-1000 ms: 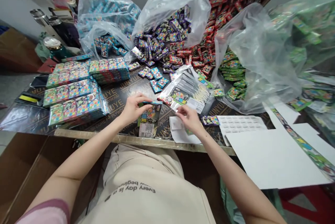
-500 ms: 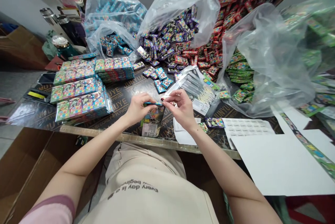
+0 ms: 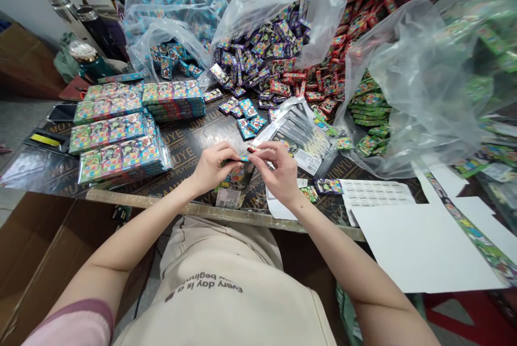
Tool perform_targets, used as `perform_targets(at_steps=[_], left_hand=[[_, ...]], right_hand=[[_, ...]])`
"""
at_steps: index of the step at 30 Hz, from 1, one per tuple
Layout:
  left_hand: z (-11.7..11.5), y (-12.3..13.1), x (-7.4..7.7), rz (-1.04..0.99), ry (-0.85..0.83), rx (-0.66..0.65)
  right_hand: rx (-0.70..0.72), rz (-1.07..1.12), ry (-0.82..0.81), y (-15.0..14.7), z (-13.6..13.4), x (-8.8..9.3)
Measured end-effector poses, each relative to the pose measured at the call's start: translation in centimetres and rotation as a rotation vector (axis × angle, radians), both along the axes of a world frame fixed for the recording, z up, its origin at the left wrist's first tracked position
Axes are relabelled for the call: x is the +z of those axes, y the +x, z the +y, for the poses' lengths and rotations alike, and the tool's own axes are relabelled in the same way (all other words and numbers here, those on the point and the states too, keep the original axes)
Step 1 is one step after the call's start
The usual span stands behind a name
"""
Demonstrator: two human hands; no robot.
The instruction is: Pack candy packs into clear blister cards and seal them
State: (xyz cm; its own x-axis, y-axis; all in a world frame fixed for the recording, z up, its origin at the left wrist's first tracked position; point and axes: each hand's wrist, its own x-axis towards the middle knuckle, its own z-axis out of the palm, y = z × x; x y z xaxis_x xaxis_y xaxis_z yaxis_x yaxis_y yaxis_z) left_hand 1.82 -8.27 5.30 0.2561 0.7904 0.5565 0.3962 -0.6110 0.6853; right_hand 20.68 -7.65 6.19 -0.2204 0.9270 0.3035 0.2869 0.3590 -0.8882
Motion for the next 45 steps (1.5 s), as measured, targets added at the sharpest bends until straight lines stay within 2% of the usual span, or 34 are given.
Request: perform_targets(at_steps=[3, 6, 8, 10, 12, 14, 17, 23, 28, 30, 32, 35, 37, 40, 42, 45], left_hand=[[-0.4, -0.3, 0.2, 0.051, -0.032, -0.026], [-0.7, -0.5, 0.7, 0.081, -0.083, -0.006], [-0.9, -0.6, 1.0, 0.060, -0.114, 0.013], [-0.9, -0.6, 1.1, -0.003, -0.142, 0.027], [-0.9, -0.6, 1.1, -0.071, -0.167, 0.038], [-0.9, -0.7, 1.0, -0.096, -0.179, 0.051], [-1.0, -0.8, 1.0, -0.051, -0.142, 0.063], [-1.2, -0.5, 0.9, -0.009, -0.071, 0.100], [-1.1, -0.1, 0.3, -0.048, -0.084, 0.165], [-1.3, 0.0, -0.3, -0.104, -0.146, 0.208], [-1.6, 0.2, -1.2, -0.238, -0.276, 0.230], [-2.3, 0.3, -2.7, -0.429, -0.512, 0.090], [-2.7, 0.1, -3.0, -0.428, -0.556, 0.023], [-2.6, -0.7, -2.4, -0.215, -0.364, 0.098], [-2.0, -1.4, -2.2, 0.020, -0.178, 0.144], [-0.3, -2.2, -4.0, 0.370, -0.083, 0.203]], right_hand=[[-0.001, -0.075, 0.044, 0.8, 0.0, 1.3], [-0.067, -0.110, 0.100, 1.3, 1.5, 3.2], [0.022, -0.139, 0.052, 1.2, 2.7, 4.3], [0.232, -0.154, -0.101, 0.7, 3.7, 4.8], [0.437, -0.173, -0.265, -0.1, 4.3, 4.8], [0.560, -0.200, -0.369, -0.8, 4.7, 4.4], [0.608, -0.216, -0.419, -1.6, 5.1, 3.9], [0.614, -0.242, -0.367, -2.0, 5.7, 3.7], [0.492, -0.284, -0.336, -2.4, 5.4, 3.1], [0.420, -0.220, -0.344, -2.6, 4.8, 2.5], [0.349, -0.094, -0.387, -2.7, 4.1, 1.8], [0.250, 0.092, -0.483, -2.2, 3.3, 1.1], [0.166, 0.198, -0.508, -1.2, 3.2, 0.5], [-0.036, 0.302, -0.415, 0.9, 3.9, -0.8], [-0.147, 0.254, -0.315, 2.3, 4.2, -1.9], [-0.138, -0.003, -0.194, 4.0, 3.8, -3.9]])
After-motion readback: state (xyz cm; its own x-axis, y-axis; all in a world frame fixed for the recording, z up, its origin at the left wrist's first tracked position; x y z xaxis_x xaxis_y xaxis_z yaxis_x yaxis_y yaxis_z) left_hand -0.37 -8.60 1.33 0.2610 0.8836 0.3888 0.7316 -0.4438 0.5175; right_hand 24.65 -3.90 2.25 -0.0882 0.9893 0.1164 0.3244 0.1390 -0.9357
